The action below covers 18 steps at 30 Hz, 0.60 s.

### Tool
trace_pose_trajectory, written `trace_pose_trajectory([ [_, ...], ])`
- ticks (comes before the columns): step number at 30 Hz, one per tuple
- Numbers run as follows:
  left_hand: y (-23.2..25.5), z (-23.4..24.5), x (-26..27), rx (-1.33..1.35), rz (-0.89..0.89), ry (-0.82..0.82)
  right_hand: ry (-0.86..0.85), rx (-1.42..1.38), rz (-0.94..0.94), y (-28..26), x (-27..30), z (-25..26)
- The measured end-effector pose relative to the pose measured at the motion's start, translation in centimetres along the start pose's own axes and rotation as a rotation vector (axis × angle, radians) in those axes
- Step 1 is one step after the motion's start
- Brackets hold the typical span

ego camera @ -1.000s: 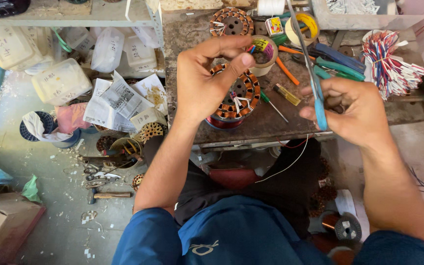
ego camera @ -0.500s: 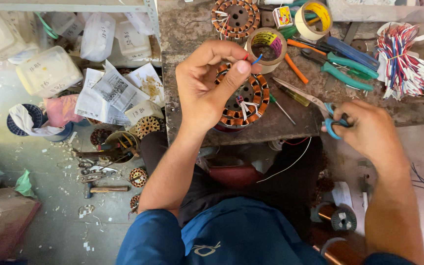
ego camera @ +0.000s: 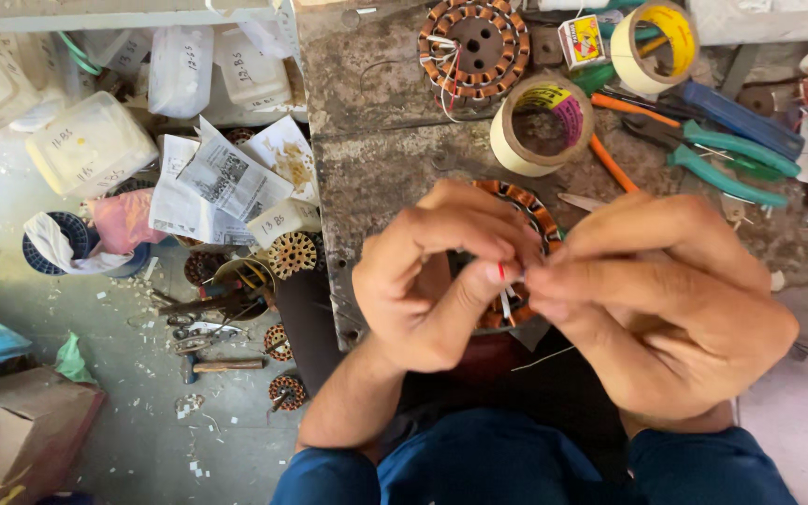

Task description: The person winds and secures colored wires onto a copper-wound motor stator. They use pliers to strip wire ends, twist wires together, and wrap connections with electrical tape. The person also uses a screwdriver to tuck wires into slots and scissors to trim excess wire.

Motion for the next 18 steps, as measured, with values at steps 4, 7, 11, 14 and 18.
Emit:
trace_pose_trajectory([
  [4,0.3,0.6,-0.7,-0.021,0.062,-0.011,-0.144,-0.093,0.129,-0.1,-2.1,-1.8],
  [7,0.0,0.9,-0.9,0.035,0.119,0.006,-0.315,-0.163,-0.026,1.4,-1.2,-2.0],
  [11,-1.0,1.1,-1.1,0.105,0.209,0.086,-0.299,-0.413,-0.252,5.5,2.2,-1.3],
  [14,-1.9,1.0,-1.4,0.095,0.286,-0.031,-0.248,-0.521,-0.225,6.9,3.8,-1.9],
  [18,-2.9,1.2,-0.4,0.081,0.335,-0.075,-0.223,-0.600,-0.197,8.2,4.3,-2.7],
])
Point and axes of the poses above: each hand's wrist, its own x-axis away from the middle knuckle, its own z-axis out of the back of the hand, y = z × x, the point moved 10 cm from there along -x, towards the middle knuckle, and after that the axes turned 12 degrees about -y, right-handed, at the moved point
